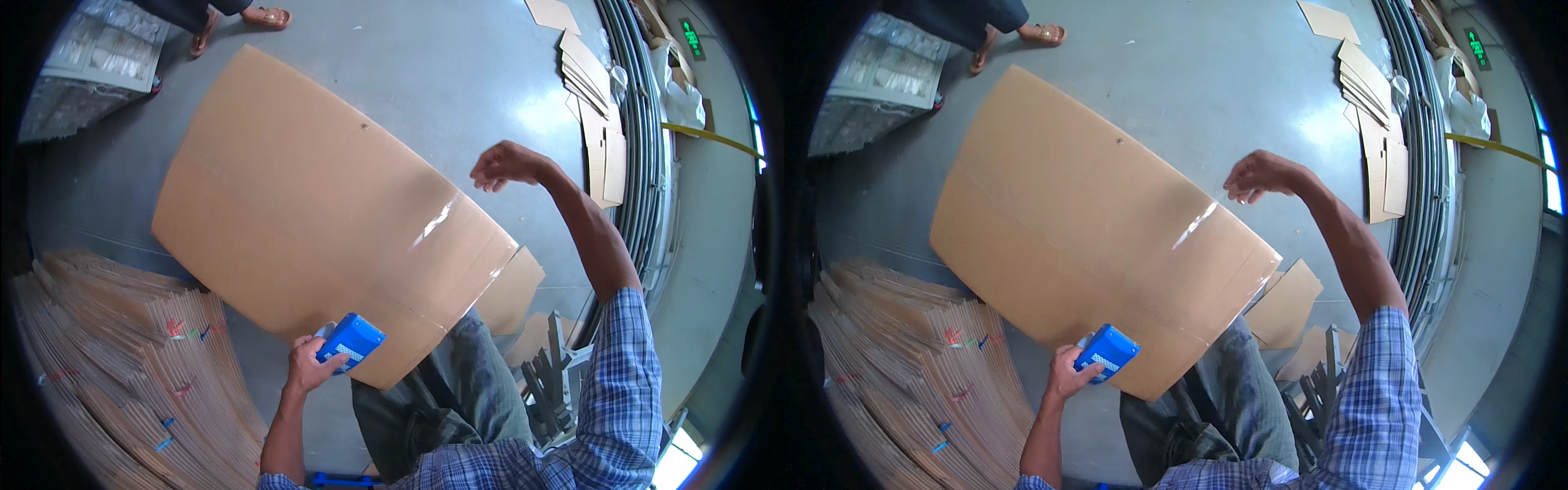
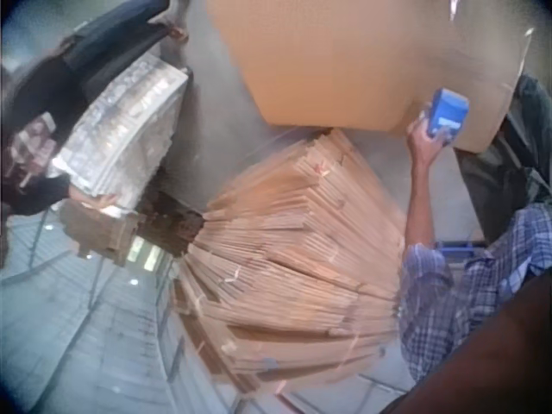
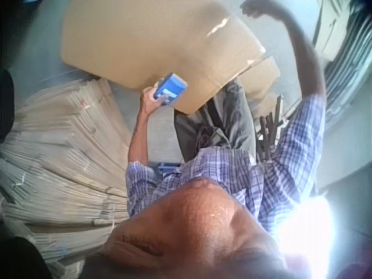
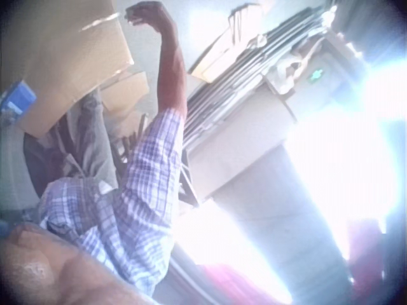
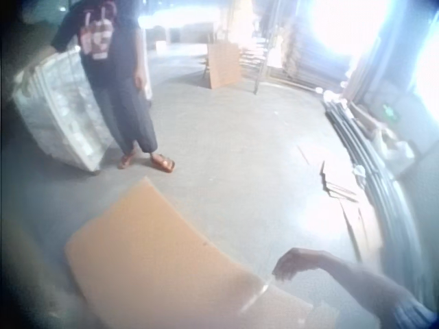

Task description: The person assembles a flat cardboard sheet into a box by folding the flaps and securing them with packing tape. They use a tape dispenser to apply tape along the seams and edges, then lift and reposition the box to complete the assembly.

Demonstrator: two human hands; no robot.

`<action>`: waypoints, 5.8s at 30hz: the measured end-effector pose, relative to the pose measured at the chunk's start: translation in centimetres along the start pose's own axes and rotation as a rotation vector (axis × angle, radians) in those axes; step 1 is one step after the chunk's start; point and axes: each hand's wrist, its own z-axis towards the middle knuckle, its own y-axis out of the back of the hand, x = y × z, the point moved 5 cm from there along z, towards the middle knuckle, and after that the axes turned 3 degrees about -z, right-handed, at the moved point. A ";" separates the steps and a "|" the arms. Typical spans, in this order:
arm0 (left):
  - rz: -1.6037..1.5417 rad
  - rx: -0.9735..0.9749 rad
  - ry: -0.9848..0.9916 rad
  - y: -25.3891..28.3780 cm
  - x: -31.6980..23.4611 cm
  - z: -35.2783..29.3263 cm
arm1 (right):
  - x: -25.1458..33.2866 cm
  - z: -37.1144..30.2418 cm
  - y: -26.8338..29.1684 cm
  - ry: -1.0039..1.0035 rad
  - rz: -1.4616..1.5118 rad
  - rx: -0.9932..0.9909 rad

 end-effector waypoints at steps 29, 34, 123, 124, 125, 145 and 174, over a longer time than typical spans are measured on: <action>-0.094 0.051 0.168 2.6 -1.8 4.5 | -6.5 11.5 -6.0 0.053 -0.477 -0.535; 0.047 0.037 0.142 2.0 -2.4 4.5 | -1.8 7.2 -9.4 0.076 0.062 -0.558; -0.124 -0.018 -0.169 14.9 -11.6 7.4 | 14.1 2.3 -22.6 0.310 1.030 0.160; -0.078 -0.023 -0.123 15.3 -11.4 8.8 | 14.4 3.1 -21.5 0.306 1.020 0.140; -0.131 -0.049 -0.179 15.8 -11.7 9.7 | 14.7 3.8 -20.5 0.301 1.004 0.157; -0.036 -0.126 0.032 21.1 -6.3 11.5 | 16.0 12.1 1.0 0.259 0.480 -0.263; 0.021 -0.251 -0.010 20.2 -8.8 14.9 | 19.8 17.8 -7.9 -0.086 -0.011 -0.610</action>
